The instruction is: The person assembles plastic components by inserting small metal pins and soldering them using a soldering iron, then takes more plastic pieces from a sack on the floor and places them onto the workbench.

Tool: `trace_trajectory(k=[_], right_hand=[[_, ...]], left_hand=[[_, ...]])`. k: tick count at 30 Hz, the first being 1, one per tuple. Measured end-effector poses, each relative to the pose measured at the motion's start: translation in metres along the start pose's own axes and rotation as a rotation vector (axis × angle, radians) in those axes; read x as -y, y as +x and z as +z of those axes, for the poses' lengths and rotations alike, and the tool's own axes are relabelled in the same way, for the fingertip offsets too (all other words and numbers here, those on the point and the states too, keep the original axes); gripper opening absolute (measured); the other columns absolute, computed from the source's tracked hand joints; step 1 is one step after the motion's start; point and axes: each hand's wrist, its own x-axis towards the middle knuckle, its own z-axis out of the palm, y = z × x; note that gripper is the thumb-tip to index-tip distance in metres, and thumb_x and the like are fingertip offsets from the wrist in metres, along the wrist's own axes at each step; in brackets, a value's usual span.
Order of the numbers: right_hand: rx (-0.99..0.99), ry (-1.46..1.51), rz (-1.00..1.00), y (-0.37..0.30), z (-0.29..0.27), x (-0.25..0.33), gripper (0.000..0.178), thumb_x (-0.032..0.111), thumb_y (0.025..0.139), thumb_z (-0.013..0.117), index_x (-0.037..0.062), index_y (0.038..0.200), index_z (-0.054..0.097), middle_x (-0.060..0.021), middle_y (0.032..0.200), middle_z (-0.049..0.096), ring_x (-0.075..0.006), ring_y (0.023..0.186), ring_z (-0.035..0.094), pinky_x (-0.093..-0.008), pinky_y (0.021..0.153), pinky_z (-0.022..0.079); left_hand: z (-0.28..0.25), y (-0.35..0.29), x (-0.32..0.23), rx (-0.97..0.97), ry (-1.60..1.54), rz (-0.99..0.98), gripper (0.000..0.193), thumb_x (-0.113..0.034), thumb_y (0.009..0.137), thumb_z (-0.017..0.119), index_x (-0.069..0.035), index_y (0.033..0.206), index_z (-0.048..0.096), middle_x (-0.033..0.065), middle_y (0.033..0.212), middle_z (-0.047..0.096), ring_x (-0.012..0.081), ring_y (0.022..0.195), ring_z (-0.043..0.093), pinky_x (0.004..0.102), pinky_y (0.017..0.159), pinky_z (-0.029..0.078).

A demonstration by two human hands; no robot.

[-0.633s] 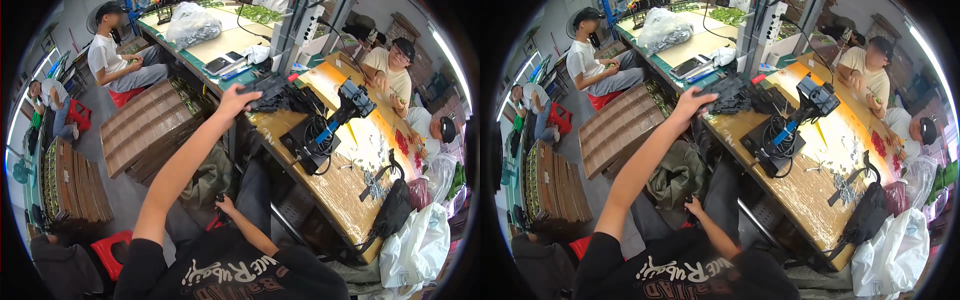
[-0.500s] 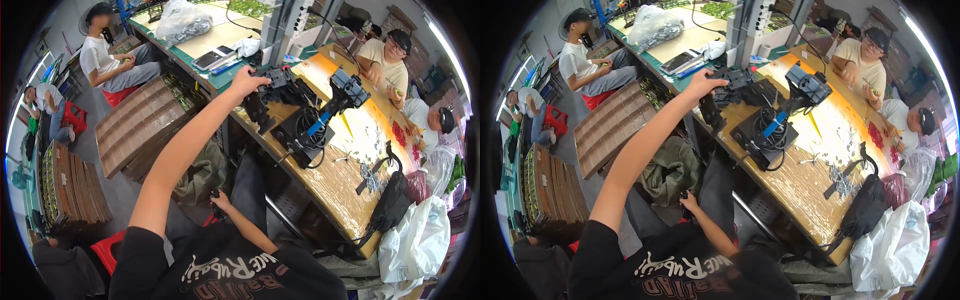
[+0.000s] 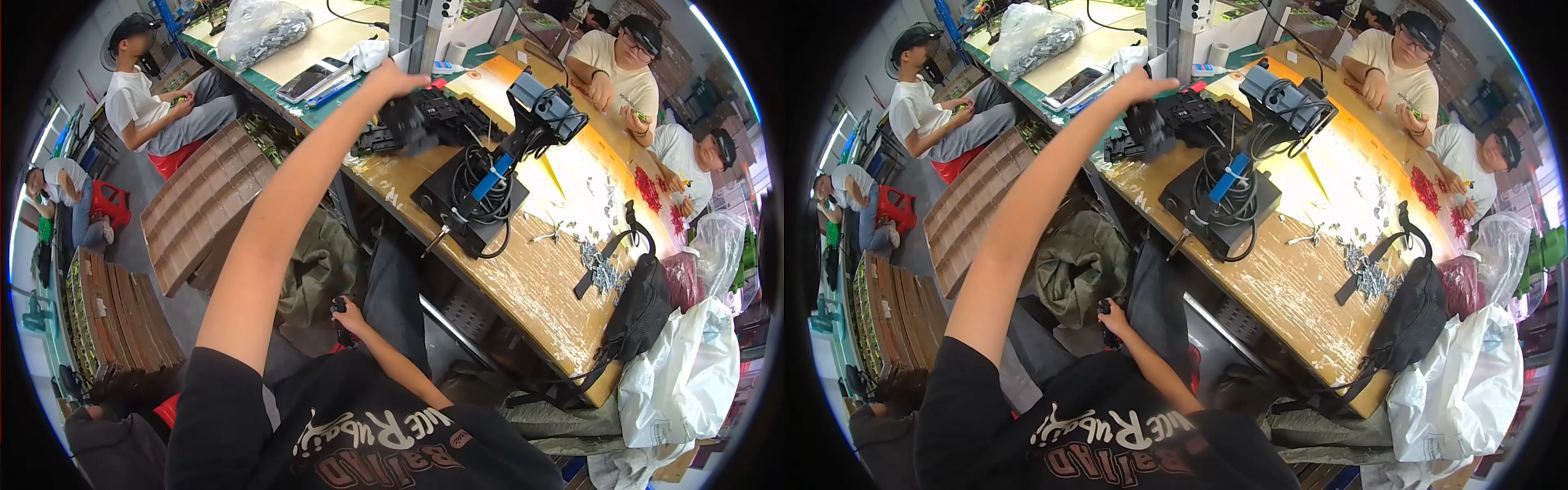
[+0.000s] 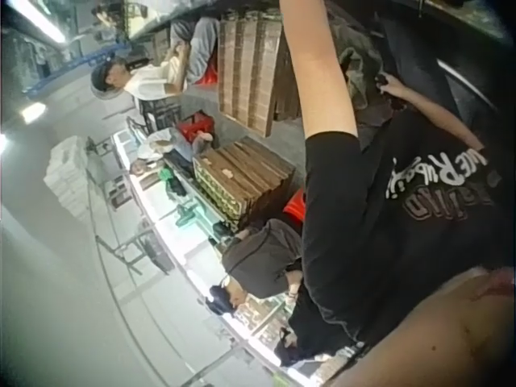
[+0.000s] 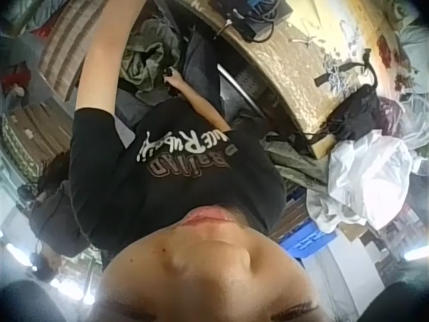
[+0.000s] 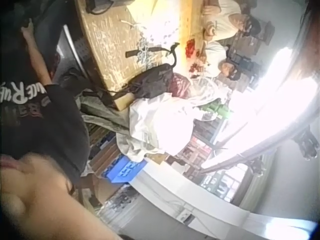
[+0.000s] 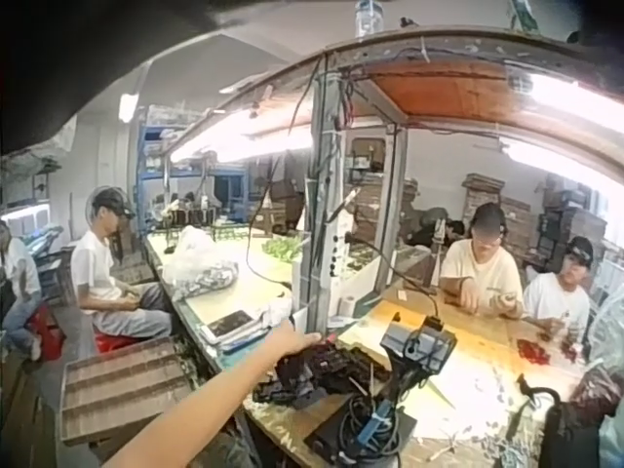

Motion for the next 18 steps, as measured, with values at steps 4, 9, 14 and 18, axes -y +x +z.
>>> trace_trajectory(k=[4,9,14,18], right_hand=[[-0.023,0.044,-0.003,-0.003,0.001,-0.003,0.034,0.003,0.07,0.055,0.0037,0.103,0.048,-0.0067,0.078,0.056,-0.0136,0.062,0.058,-0.0267,0.058,0.046],[0.045,-0.028,-0.078,-0.012,0.02,0.021,0.038,0.001,0.068,0.056,0.0034,0.105,0.047,-0.0056,0.08,0.057,-0.0142,0.069,0.058,-0.0267,0.064,0.046],[-0.174,0.086,-0.238,-0.039,0.01,0.107,0.036,0.003,0.075,0.055,0.0058,0.11,0.046,-0.0053,0.096,0.057,-0.0093,0.085,0.054,-0.022,0.076,0.04],[-0.259,0.42,-0.468,-0.069,0.013,0.221,0.036,-0.003,0.079,0.049,0.0047,0.114,0.042,-0.0061,0.099,0.054,-0.0091,0.085,0.052,-0.021,0.073,0.041]], left_hand=[[-0.006,0.052,0.005,-0.165,-0.111,-0.084,0.075,-0.051,0.058,0.07,0.012,0.096,0.052,0.0177,0.086,0.059,0.0239,0.073,0.058,0.0346,0.064,0.046],[-0.005,0.089,0.053,-0.512,-0.598,-0.388,0.047,-0.037,0.067,0.066,0.003,0.089,0.057,0.01,0.082,0.058,0.0179,0.069,0.054,0.035,0.062,0.044],[0.024,0.018,0.055,-0.321,-0.497,-0.303,0.046,-0.035,0.072,0.064,0.001,0.097,0.051,0.0092,0.091,0.056,0.018,0.08,0.052,0.03,0.069,0.042],[-0.005,-0.091,0.097,-0.622,-0.616,0.054,0.045,-0.032,0.074,0.063,0.002,0.099,0.049,0.0154,0.099,0.054,0.0224,0.09,0.053,0.0298,0.077,0.041]])
